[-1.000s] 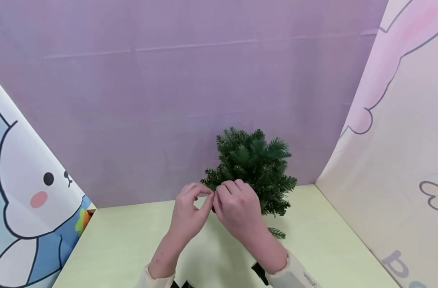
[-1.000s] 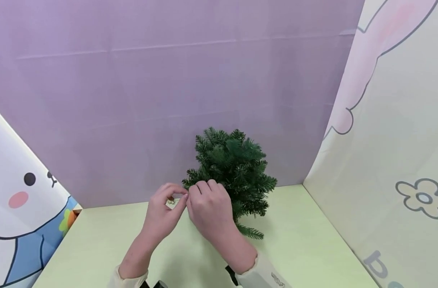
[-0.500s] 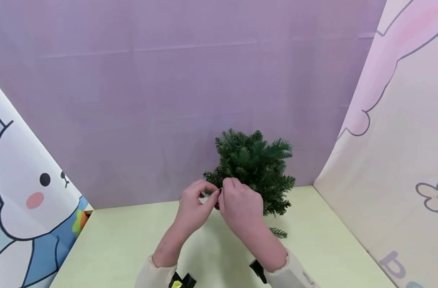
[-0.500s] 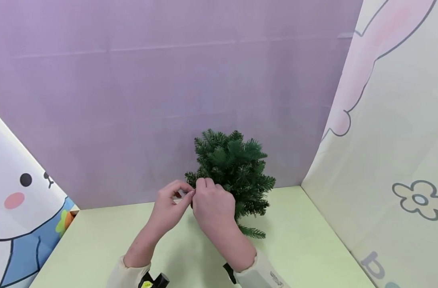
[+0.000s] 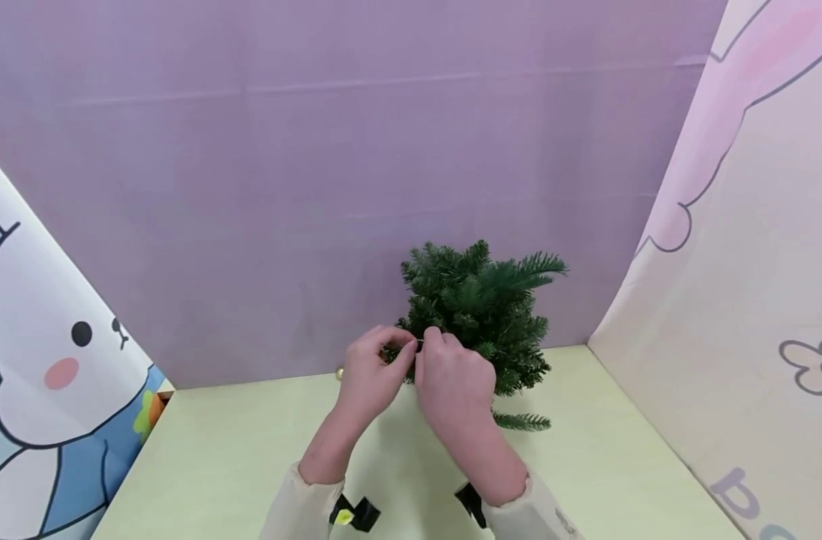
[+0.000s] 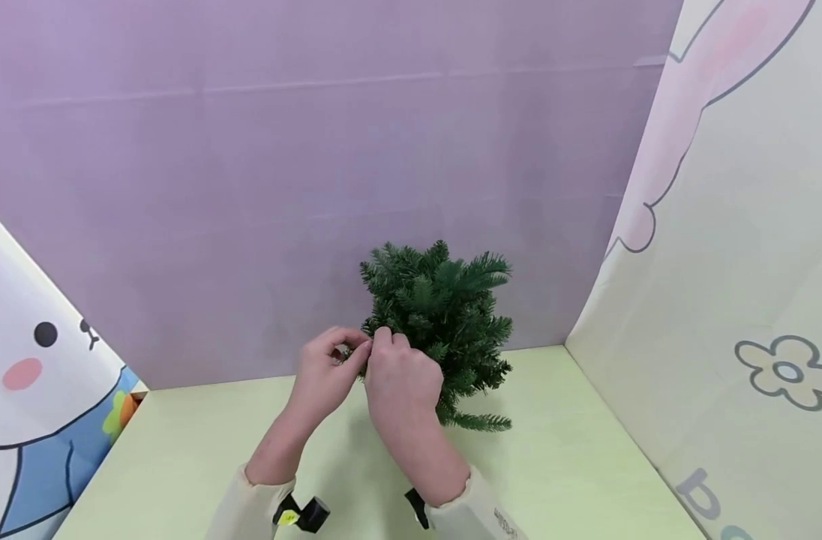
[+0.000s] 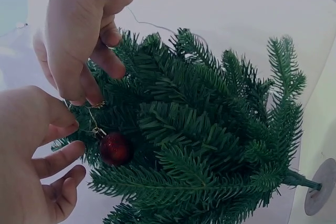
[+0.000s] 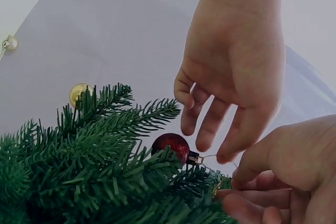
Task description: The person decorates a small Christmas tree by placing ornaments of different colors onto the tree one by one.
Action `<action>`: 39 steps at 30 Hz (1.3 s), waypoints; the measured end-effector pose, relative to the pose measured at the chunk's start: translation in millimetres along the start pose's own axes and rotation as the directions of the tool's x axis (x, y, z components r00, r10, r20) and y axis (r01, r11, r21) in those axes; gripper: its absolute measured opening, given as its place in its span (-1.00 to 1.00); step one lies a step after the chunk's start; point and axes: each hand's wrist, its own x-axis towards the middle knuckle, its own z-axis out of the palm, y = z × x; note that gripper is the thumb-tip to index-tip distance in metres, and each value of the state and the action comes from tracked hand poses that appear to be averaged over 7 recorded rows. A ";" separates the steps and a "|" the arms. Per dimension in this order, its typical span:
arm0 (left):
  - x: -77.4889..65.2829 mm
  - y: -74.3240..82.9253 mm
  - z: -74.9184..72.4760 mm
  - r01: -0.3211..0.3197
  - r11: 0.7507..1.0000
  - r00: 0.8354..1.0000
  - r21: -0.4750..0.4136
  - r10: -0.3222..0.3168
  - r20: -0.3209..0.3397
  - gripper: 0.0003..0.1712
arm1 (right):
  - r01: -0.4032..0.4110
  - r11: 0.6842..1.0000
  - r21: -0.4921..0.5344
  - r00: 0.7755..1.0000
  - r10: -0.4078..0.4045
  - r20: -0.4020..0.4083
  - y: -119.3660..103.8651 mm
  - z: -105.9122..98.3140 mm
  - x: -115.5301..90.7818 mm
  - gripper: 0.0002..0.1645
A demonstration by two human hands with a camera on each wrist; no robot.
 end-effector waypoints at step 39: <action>9.5 -30.3 -2.8 0.124 0.991 0.978 -0.057 -0.112 0.178 -0.90 | -0.225 0.974 0.019 0.898 0.200 0.393 -6.7 -0.2 13.2 -0.60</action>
